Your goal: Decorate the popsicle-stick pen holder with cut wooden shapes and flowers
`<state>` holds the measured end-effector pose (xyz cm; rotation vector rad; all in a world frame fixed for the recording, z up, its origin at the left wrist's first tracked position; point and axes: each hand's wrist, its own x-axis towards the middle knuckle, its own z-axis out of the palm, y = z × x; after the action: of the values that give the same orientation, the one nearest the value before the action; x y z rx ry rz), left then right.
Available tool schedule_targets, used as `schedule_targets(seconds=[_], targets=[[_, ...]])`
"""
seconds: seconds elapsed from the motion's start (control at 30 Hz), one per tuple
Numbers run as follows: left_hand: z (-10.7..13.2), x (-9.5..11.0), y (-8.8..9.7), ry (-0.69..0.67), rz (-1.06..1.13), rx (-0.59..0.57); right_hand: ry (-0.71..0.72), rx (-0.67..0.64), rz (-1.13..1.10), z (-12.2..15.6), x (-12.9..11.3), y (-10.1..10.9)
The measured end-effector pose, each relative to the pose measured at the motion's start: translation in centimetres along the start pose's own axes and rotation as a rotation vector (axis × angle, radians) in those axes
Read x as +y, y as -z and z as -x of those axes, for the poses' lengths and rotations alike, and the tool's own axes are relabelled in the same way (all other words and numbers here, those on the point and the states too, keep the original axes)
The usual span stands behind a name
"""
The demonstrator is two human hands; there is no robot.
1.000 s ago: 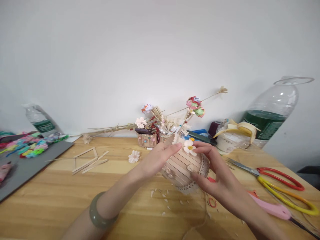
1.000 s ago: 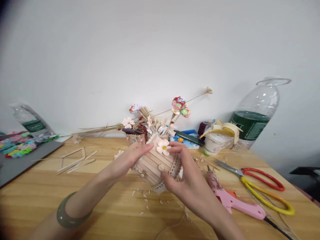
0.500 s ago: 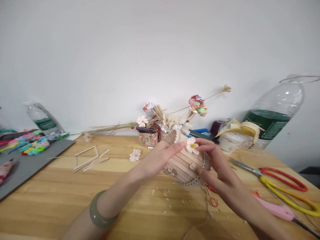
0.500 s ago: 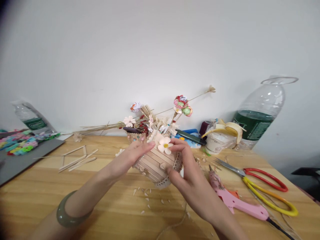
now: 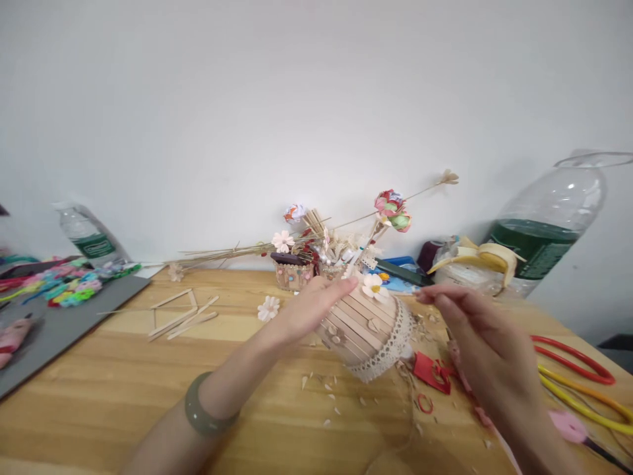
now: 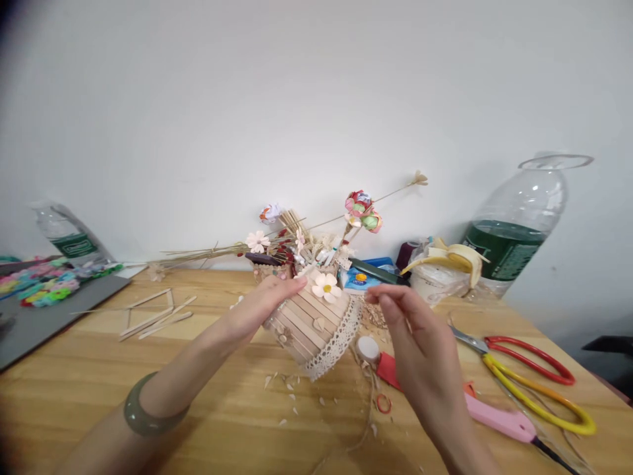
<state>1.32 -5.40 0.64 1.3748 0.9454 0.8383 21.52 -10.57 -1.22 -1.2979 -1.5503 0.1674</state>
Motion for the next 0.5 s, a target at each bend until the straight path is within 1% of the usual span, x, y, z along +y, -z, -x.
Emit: schedule_targets(seconds=[0.1,0.17,0.2,0.27,0.4,0.5], targets=[[-0.1,-0.2,0.0,0.001,-0.021,-0.018,0.356,-0.056,0.222,0.6,-0.8,0.0],[-0.1,-0.2,-0.1,-0.006,-0.037,-0.032,0.539,-0.101,0.336,0.9,-1.3,-0.1],[0.0,-0.2,-0.2,-0.010,-0.046,-0.035,0.590,-0.118,0.387,1.0,-1.5,-0.2],[0.1,-0.1,-0.4,-0.019,-0.061,-0.032,0.643,-0.141,0.487,1.0,-1.7,-0.3],[0.4,0.3,-0.7,-0.021,-0.122,0.007,0.754,-0.190,0.657,1.0,-2.0,-0.1],[0.6,0.6,-0.8,-0.058,-0.074,0.011,0.811,-0.200,0.743,1.2,-2.2,-0.2]])
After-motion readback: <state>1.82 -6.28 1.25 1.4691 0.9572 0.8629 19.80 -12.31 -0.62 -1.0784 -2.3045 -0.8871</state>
